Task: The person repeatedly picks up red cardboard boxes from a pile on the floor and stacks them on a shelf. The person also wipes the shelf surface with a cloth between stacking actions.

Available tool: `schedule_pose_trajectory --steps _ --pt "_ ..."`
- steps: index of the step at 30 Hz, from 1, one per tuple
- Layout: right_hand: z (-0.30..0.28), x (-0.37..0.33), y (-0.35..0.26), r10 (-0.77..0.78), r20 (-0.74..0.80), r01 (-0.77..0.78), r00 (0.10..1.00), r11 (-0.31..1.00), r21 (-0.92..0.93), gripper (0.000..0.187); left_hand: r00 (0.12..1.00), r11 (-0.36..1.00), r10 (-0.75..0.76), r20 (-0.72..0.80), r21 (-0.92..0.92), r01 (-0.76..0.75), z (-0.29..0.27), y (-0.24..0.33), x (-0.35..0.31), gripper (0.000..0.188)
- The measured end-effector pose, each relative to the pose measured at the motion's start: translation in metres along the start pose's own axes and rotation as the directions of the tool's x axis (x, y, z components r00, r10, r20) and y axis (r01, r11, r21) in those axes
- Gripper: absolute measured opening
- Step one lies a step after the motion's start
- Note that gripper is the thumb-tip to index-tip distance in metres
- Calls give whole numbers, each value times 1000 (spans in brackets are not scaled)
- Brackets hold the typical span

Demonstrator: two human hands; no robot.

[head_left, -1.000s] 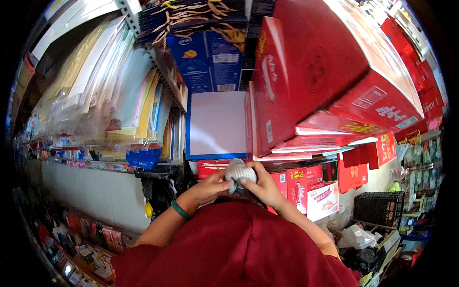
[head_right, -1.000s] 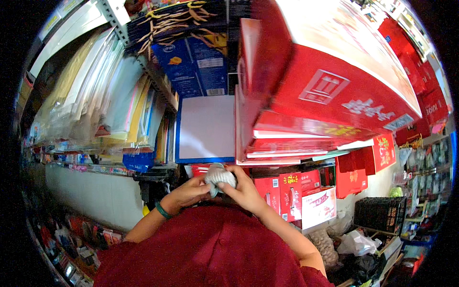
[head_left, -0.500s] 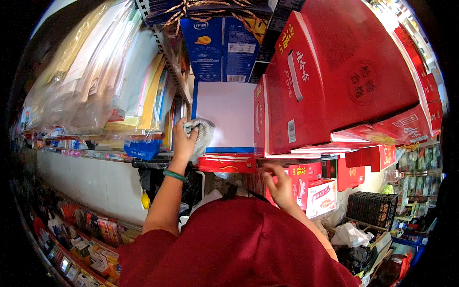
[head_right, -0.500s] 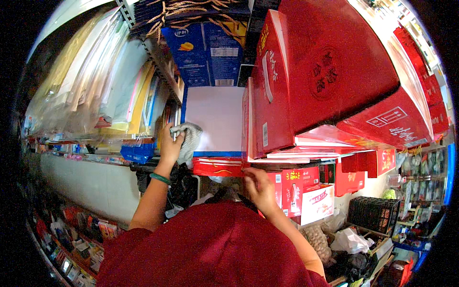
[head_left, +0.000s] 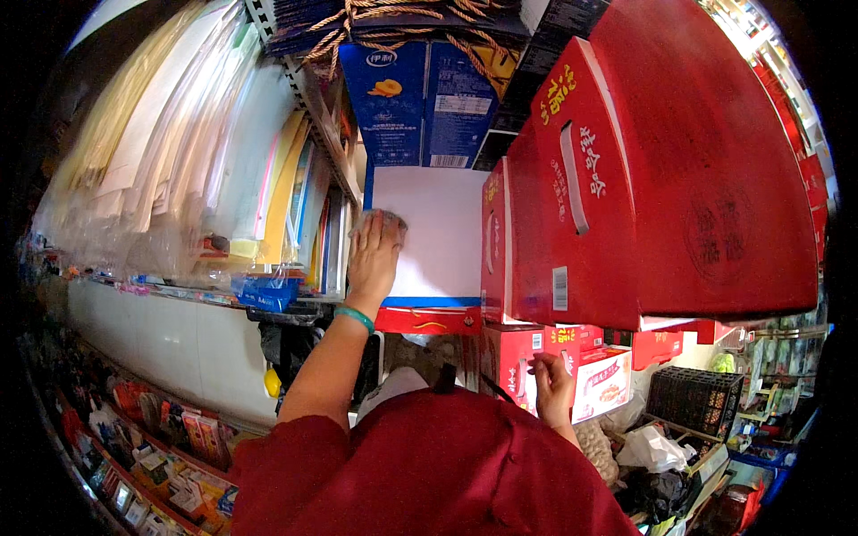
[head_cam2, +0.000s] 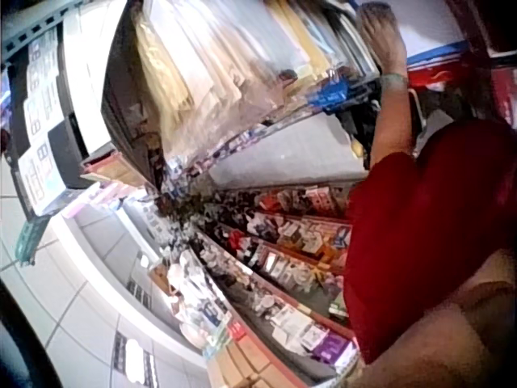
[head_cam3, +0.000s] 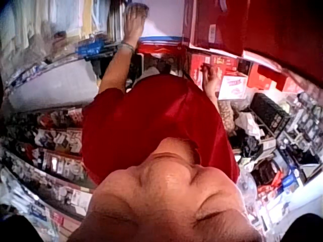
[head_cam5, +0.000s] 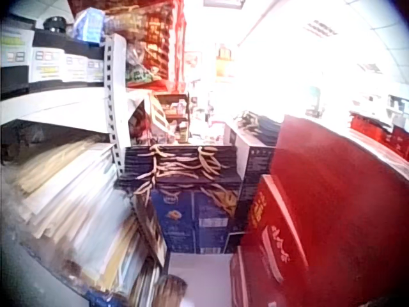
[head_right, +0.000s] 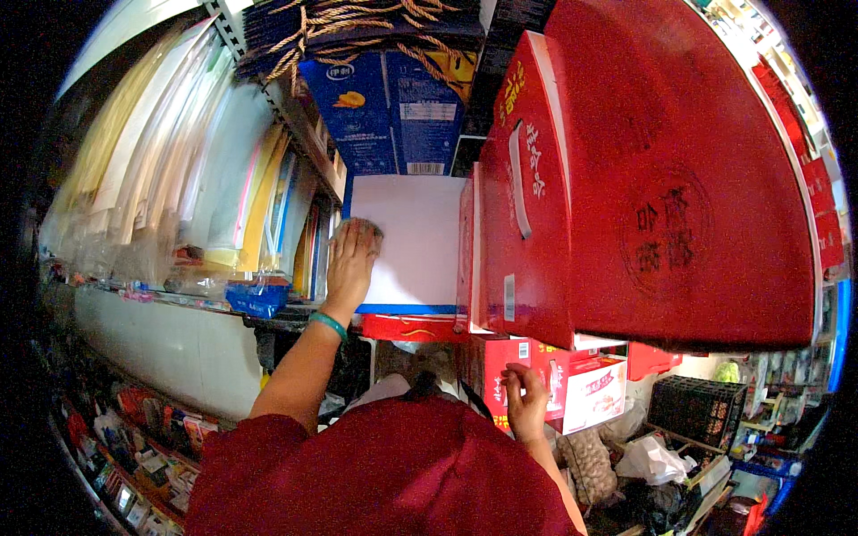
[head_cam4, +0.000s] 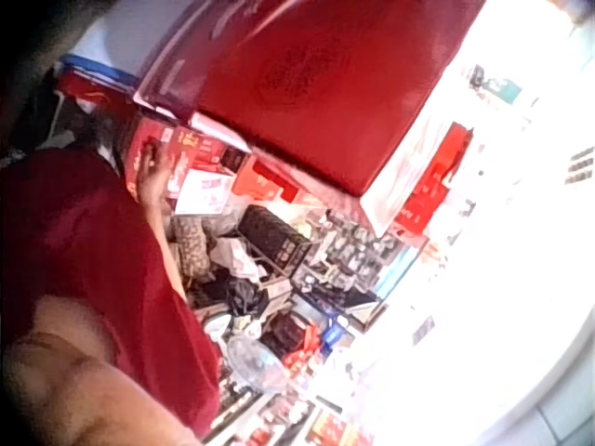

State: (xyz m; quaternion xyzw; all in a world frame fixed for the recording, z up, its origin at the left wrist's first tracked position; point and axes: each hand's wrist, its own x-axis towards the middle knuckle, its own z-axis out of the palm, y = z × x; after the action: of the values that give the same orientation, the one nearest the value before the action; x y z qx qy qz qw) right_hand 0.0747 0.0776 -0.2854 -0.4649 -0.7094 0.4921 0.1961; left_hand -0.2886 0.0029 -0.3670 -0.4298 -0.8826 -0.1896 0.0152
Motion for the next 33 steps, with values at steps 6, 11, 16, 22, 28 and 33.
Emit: schedule_pose_trajectory --steps 6,11,16,22,28,33 --pt "5 -15 22 135 10 -135 991 990 44 17 968 987 -137 -208 -109 117 20 -16 71 52" --pt "7 -23 32 186 9 -186 983 982 22 19 971 965 25 -240 261 39 42 25 89 36" --pt "14 -22 15 181 108 -173 978 982 -77 18 983 946 144 -114 -276 -171 45 64 84 39" --pt "9 -25 35 181 110 -165 977 977 -137 19 942 998 -37 -335 33 51 32 13 83 44" --pt "6 -39 41 274 69 -268 959 959 -89 20 957 997 6 -289 -78 -29 49 56 95 42" --pt "8 -46 60 226 78 -218 971 971 -99 20 971 983 28 -237 -167 -69 57 70 103 40"
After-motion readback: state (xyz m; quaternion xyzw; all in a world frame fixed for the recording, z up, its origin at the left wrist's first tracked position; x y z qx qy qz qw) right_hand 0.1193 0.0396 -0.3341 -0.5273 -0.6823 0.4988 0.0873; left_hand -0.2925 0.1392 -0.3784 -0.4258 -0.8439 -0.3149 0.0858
